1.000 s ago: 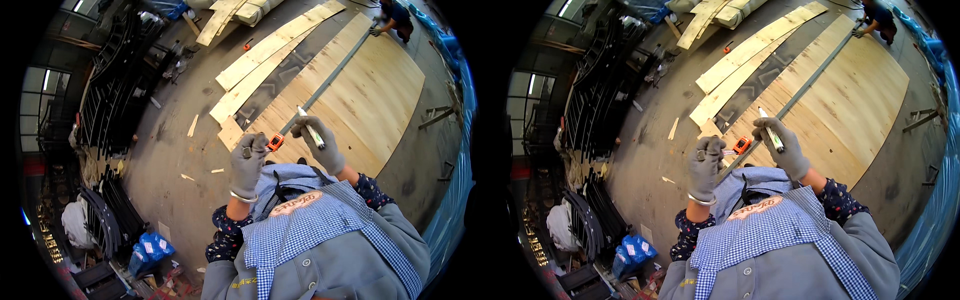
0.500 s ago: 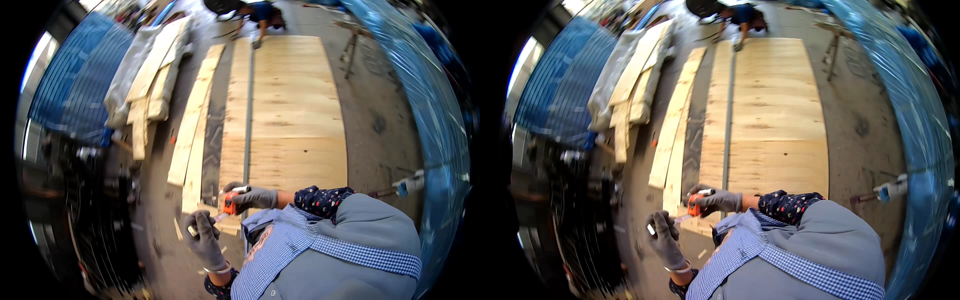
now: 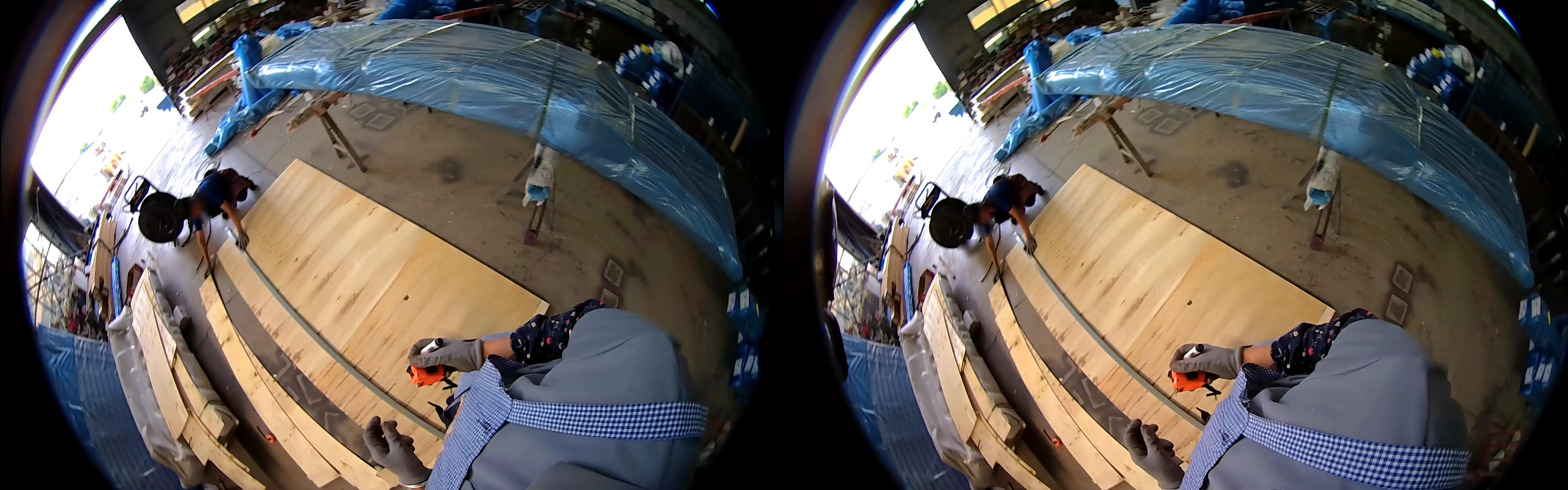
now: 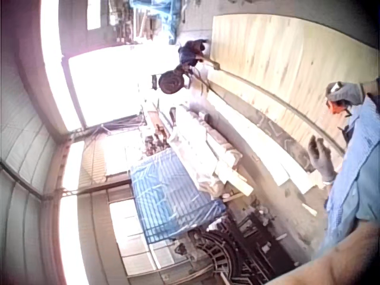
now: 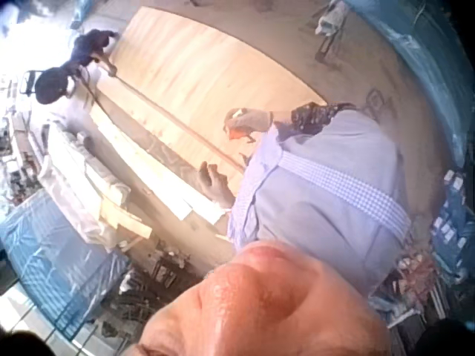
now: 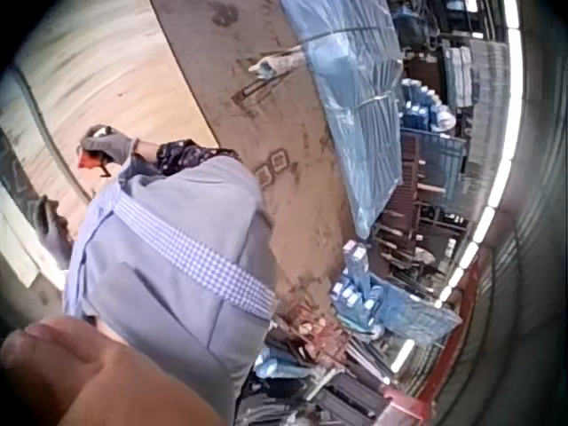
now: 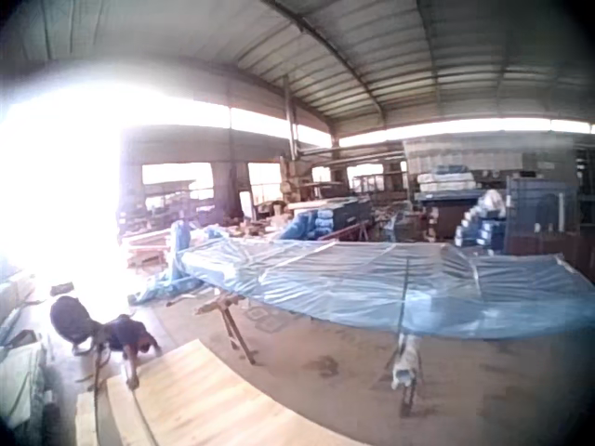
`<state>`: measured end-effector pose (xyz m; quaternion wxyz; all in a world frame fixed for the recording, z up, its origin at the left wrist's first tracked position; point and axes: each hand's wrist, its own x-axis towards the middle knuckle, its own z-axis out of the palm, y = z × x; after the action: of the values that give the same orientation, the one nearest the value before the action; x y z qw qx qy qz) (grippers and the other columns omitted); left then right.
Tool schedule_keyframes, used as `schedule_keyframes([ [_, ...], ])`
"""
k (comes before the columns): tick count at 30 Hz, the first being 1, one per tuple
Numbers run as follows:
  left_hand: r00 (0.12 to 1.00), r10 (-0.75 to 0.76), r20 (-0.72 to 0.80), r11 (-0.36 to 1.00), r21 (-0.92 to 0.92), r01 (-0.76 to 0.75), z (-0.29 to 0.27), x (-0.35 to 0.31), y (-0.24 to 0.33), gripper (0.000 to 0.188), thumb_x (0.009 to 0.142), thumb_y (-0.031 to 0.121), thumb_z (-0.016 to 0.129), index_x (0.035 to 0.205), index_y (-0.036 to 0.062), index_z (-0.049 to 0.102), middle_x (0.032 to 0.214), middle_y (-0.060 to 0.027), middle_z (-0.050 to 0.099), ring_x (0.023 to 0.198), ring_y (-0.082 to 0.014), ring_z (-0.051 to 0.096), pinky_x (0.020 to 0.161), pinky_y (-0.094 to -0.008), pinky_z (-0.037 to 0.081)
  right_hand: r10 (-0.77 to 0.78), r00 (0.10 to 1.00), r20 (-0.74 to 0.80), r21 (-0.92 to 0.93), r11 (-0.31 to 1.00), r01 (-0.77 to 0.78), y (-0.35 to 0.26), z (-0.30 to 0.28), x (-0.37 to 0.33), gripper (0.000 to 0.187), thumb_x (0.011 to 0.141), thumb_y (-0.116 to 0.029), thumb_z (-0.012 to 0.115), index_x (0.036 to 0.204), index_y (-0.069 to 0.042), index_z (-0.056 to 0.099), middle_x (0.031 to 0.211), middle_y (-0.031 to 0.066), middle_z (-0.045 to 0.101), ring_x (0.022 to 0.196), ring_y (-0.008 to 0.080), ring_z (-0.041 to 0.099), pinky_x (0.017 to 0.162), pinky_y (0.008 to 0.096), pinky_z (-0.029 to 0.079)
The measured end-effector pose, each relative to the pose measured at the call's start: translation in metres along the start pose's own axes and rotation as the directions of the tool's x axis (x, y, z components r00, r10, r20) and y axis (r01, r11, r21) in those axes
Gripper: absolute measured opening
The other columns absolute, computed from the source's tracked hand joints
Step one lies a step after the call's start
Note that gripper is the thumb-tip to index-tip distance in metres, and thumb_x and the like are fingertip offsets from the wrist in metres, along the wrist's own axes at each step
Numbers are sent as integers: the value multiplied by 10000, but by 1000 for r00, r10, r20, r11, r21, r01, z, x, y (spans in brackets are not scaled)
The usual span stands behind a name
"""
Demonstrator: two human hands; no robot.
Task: The person measures a large plywood sheet on the floor using a tape measure and marks it with a marker. They reposition the tape measure multiple times to mark different sections of the sheet while another person assists by holding the wood steady.
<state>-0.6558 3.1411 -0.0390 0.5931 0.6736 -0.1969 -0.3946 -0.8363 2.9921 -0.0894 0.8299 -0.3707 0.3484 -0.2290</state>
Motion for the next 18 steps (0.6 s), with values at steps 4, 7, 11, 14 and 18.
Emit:
schedule_keyframes([
  [4, 982, -150, 119, 986, 96, 139, -27, -13, -29, 258, 903, 181, 616, 1128, 61, 580, 886, -70, 582, 630, -117, 482, 575, -221, 423, -207, 910, -359, -191, 971, 145, -4, -79, -25, 455, 791, -468, 730, 1034, -109, 590, 817, 12, 623, 677, 108, 581, 528, 266, 495],
  [7, 795, -533, 290, 669, -430, 606, -79, 11, -104, 248, 870, 312, 647, 1050, 144, 618, 753, 9, 534, 607, -104, 448, 550, -209, 399, -267, 782, -564, -181, 963, 198, -39, -135, -39, 431, 776, -440, 755, 991, -117, 570, 769, 7, 601, 605, 91, 557, 463, 250, 472],
  [11, 655, -658, 371, 499, -437, 748, -3, 19, -114, 210, 879, 326, 638, 998, 155, 613, 713, 29, 516, 566, -95, 423, 519, -207, 381, -555, 501, -664, -353, 823, 445, -96, -260, -37, 252, 795, -222, 779, 919, -104, 594, 807, -22, 598, 700, 59, 538, 603, 236, 473],
  [14, 598, -681, 423, 439, -417, 796, 75, 31, -125, 189, 885, 337, 631, 960, 164, 609, 683, 45, 502, 536, -89, 404, 496, -205, 368, -634, 353, -689, -349, 716, 604, -162, -378, -48, 247, 803, -197, 769, 939, -102, 586, 796, -29, 582, 723, 59, 528, 611, 233, 465],
  [18, 513, -673, 533, 341, -392, 855, 187, 47, -142, 176, 894, 351, 622, 909, 176, 604, 642, 65, 484, 495, -80, 379, 465, -203, 350, -736, 75, -673, -615, 612, 498, -284, -522, -103, 260, 809, -189, 757, 971, -118, 566, 788, -17, 581, 719, 58, 537, 605, 235, 458],
])
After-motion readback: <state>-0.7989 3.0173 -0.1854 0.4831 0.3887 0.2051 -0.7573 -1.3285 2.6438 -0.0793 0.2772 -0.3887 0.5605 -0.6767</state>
